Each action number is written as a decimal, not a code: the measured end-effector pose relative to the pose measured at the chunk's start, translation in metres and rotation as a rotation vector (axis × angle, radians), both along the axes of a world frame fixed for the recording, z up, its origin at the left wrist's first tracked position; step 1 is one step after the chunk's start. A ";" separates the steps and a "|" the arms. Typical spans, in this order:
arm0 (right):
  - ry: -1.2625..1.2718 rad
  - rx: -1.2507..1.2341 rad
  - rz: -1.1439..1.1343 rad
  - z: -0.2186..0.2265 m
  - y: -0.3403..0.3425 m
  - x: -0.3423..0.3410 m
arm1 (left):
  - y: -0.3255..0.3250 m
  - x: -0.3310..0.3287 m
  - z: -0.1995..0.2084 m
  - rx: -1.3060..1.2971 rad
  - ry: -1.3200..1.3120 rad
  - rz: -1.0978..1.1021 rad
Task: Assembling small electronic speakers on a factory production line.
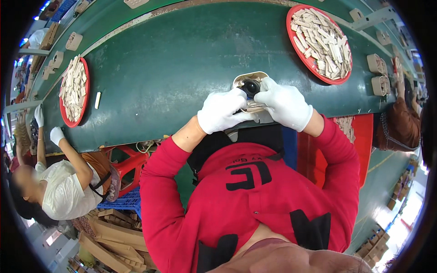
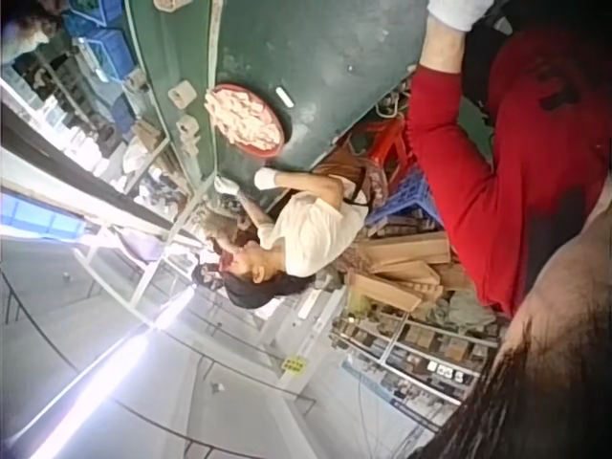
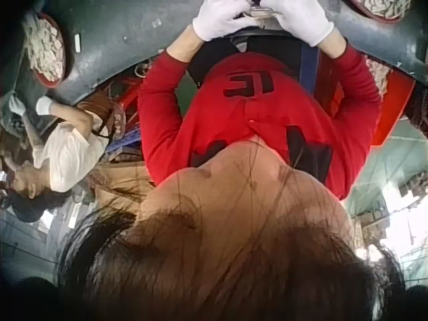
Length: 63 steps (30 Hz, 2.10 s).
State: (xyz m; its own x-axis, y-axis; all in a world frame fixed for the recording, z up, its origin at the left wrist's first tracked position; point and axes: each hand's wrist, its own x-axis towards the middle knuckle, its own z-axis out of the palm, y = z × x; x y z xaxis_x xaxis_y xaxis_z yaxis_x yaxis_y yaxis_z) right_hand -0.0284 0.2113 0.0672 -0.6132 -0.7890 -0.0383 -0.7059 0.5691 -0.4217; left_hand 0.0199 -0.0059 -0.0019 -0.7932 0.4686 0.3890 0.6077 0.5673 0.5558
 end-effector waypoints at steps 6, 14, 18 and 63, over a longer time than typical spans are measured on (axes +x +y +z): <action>0.058 -0.054 -0.073 -0.009 0.000 0.009 | 0.006 0.004 -0.002 0.028 0.133 -0.047; 0.163 -0.023 -0.049 -0.020 0.000 0.012 | 0.006 0.009 0.000 -0.078 0.107 -0.061; -0.098 -0.371 -0.129 -0.014 0.020 -0.003 | 0.008 0.006 0.003 -0.082 0.223 -0.019; -0.174 -0.969 -0.442 -0.069 0.051 -0.007 | 0.160 -0.454 0.007 -0.380 0.116 0.379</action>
State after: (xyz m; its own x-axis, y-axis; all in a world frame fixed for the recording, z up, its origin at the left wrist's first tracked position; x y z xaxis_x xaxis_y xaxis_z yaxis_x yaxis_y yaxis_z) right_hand -0.0353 0.2623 -0.0018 -0.8978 -0.2406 0.3690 -0.4063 0.1289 -0.9046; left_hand -0.4343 0.1538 0.0050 -0.8955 0.2830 0.3435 0.3671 0.9060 0.2106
